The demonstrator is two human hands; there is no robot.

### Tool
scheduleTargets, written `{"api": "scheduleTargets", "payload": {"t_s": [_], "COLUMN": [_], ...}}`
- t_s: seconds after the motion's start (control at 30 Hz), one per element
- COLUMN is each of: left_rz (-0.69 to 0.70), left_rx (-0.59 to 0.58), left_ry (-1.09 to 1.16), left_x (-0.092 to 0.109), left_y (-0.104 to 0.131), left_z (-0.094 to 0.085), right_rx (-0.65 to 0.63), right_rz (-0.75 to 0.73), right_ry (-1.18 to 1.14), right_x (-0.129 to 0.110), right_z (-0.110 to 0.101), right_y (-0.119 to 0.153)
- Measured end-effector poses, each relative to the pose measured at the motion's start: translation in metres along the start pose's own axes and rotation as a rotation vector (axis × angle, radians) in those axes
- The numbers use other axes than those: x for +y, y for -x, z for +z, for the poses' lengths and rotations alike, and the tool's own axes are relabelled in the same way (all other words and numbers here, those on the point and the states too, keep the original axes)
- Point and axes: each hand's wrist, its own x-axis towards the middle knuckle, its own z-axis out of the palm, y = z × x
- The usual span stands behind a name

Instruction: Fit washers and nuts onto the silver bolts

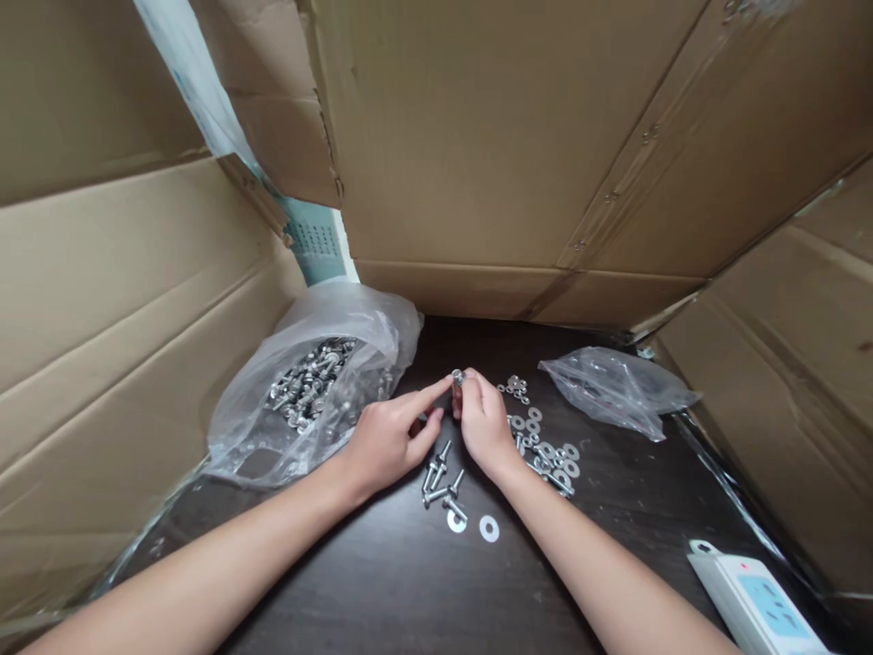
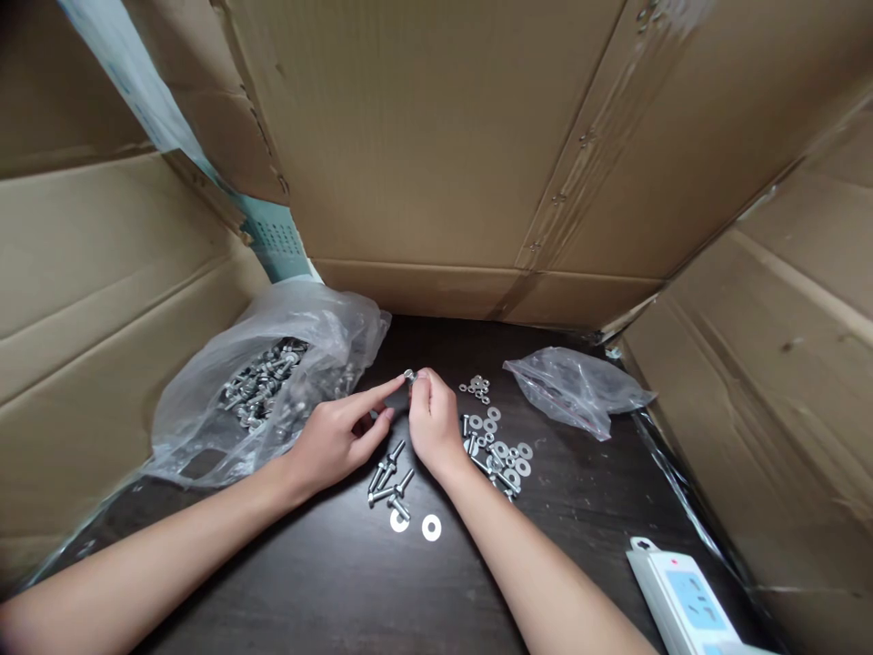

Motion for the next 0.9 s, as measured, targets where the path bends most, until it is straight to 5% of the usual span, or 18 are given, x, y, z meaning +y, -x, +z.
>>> {"api": "scheduleTargets", "payload": {"t_s": [0.37, 0.67, 0.9], "left_rz": [-0.154, -0.131, -0.087], "left_rx": [-0.071, 0.036, 0.025], "left_ry": [0.059, 0.139, 0.124], "left_x": [0.007, 0.001, 0.002], "left_y": [-0.005, -0.004, -0.006], "left_z": [-0.004, 0.0, 0.0], "right_rx": [-0.03, -0.138, -0.161], "right_rz": [0.063, -0.199, -0.167], "right_ry": [-0.069, 0.072, 0.074], "right_x": [0.001, -0.011, -0.012], "right_z": [0.002, 0.003, 0.002], "right_y": [0.001, 0.004, 0.004]}}
